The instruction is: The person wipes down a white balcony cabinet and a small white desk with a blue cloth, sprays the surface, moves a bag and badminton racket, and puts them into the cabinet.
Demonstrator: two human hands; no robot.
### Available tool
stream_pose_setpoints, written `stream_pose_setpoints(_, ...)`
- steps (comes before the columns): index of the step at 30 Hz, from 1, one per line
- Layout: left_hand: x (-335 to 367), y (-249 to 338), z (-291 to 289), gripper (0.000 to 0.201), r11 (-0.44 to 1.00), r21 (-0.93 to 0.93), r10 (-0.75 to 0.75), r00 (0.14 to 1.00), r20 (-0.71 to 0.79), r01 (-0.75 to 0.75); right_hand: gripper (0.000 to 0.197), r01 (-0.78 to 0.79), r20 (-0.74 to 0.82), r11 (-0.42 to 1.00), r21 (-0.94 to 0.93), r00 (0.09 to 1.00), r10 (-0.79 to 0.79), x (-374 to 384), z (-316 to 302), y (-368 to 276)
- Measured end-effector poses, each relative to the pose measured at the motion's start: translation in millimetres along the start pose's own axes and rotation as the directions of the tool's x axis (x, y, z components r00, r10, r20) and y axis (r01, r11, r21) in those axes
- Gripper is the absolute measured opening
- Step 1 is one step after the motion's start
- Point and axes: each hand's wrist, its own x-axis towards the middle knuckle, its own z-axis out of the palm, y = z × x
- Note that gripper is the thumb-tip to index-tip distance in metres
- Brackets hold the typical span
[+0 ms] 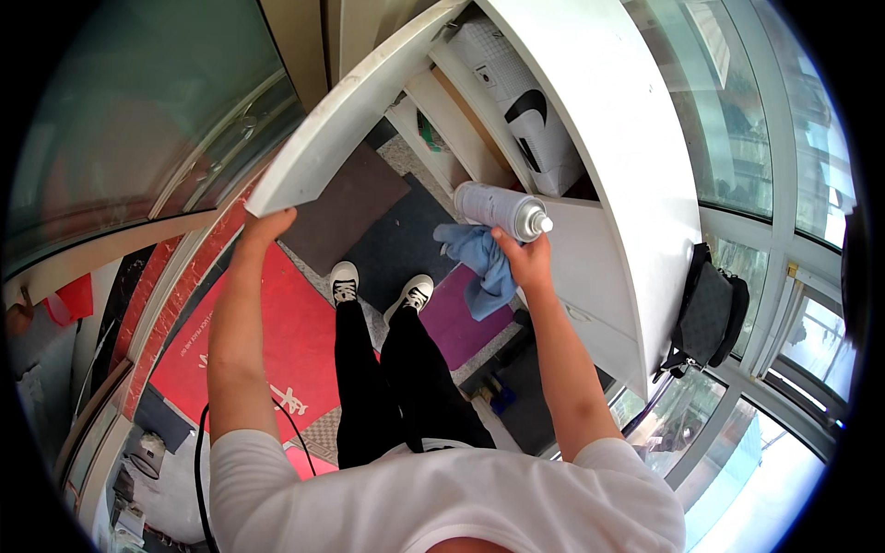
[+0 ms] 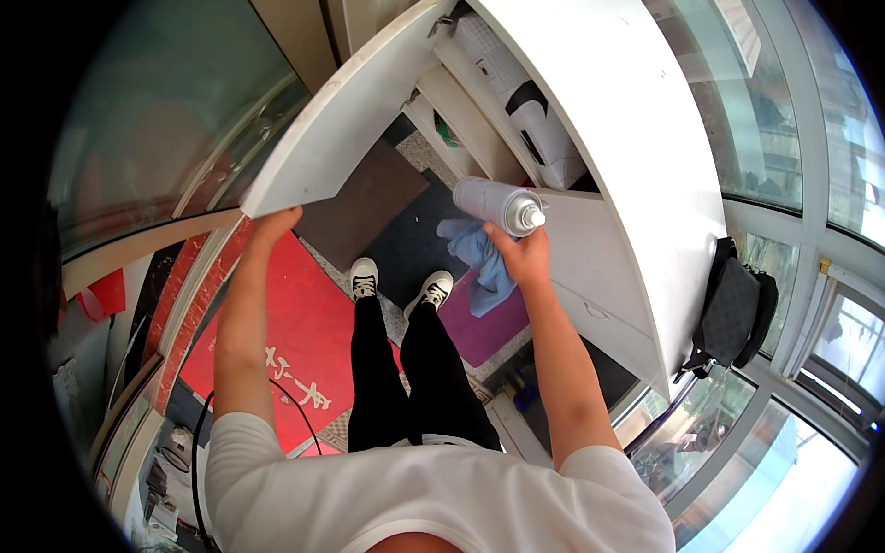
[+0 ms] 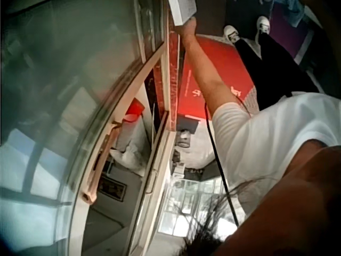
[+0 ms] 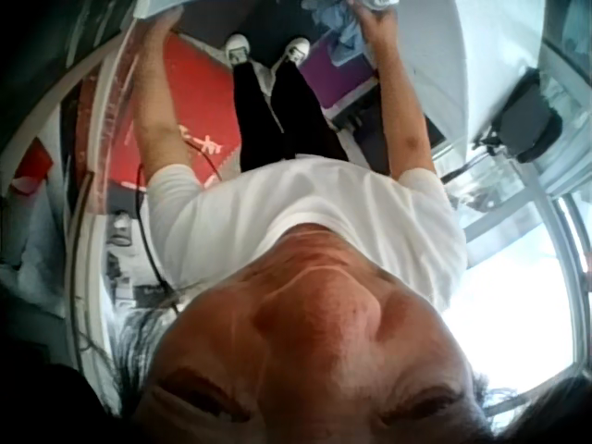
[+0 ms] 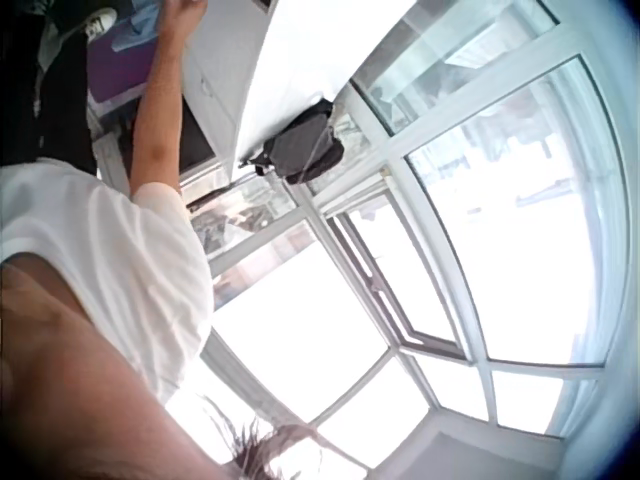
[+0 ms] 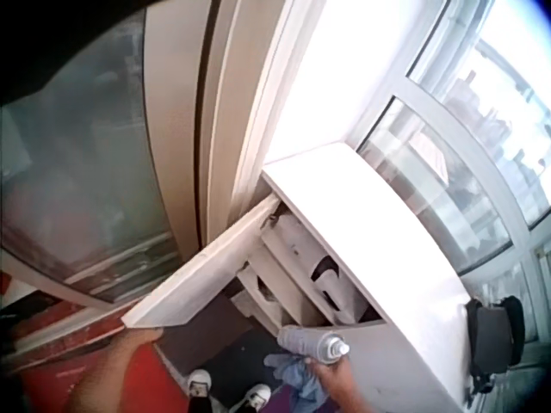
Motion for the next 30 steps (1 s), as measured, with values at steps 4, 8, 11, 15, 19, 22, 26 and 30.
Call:
stream_pose_setpoints(4, 26, -23, -34, 0.045, 0.980, -0.196, 0.054, 0.998, 0.036, -0.046, 0.060, -0.016, -0.089, 1.000, -0.016, 0.996, 0.015, 41, 38, 19)
stream_pose_setpoints(8, 35, -22, -39, 0.045, 0.952, -0.282, -0.119, 0.993, 0.013, 0.117, 0.071, -0.014, -0.166, 0.982, -0.188, 0.986, -0.018, 92, 68, 69)
stream_pose_setpoints(11, 37, -26, -35, 0.043, 0.959, -0.254, -0.129, 0.992, -0.008, 0.123, 0.075, -0.018, -0.203, 0.967, -0.255, 0.978, -0.036, 130, 90, 88)
stream_pose_setpoints(15, 36, -26, -34, 0.039, 0.940, -0.313, -0.143, 0.990, -0.001, 0.136, 0.081, -0.044, -0.153, 0.919, -0.392, 0.988, -0.018, 182, 108, 110)
stream_pose_setpoints(19, 32, -32, -29, 0.037, 0.935, -0.329, -0.143, 0.990, -0.004, 0.134, 0.088, -0.007, -0.189, 0.925, -0.380, 0.980, -0.070, 221, 128, 129)
stream_pose_setpoints(22, 27, -34, -24, 0.036, 0.971, -0.233, -0.067, 0.994, -0.084, 0.046, 0.085, -0.099, -0.250, 0.934, -0.343, 0.968, 0.011, 244, 140, 139)
stream_pose_setpoints(26, 20, -19, -26, 0.036, 0.957, -0.280, -0.107, 0.989, -0.099, 0.075, 0.080, 0.130, -0.237, 0.931, -0.342, 0.947, -0.219, 276, 141, 142)
stream_pose_setpoints(30, 19, -8, -27, 0.036, 0.956, -0.260, -0.153, 0.987, -0.043, 0.136, 0.079, 0.140, -0.250, 0.883, -0.449, 0.928, -0.275, 300, 145, 149)
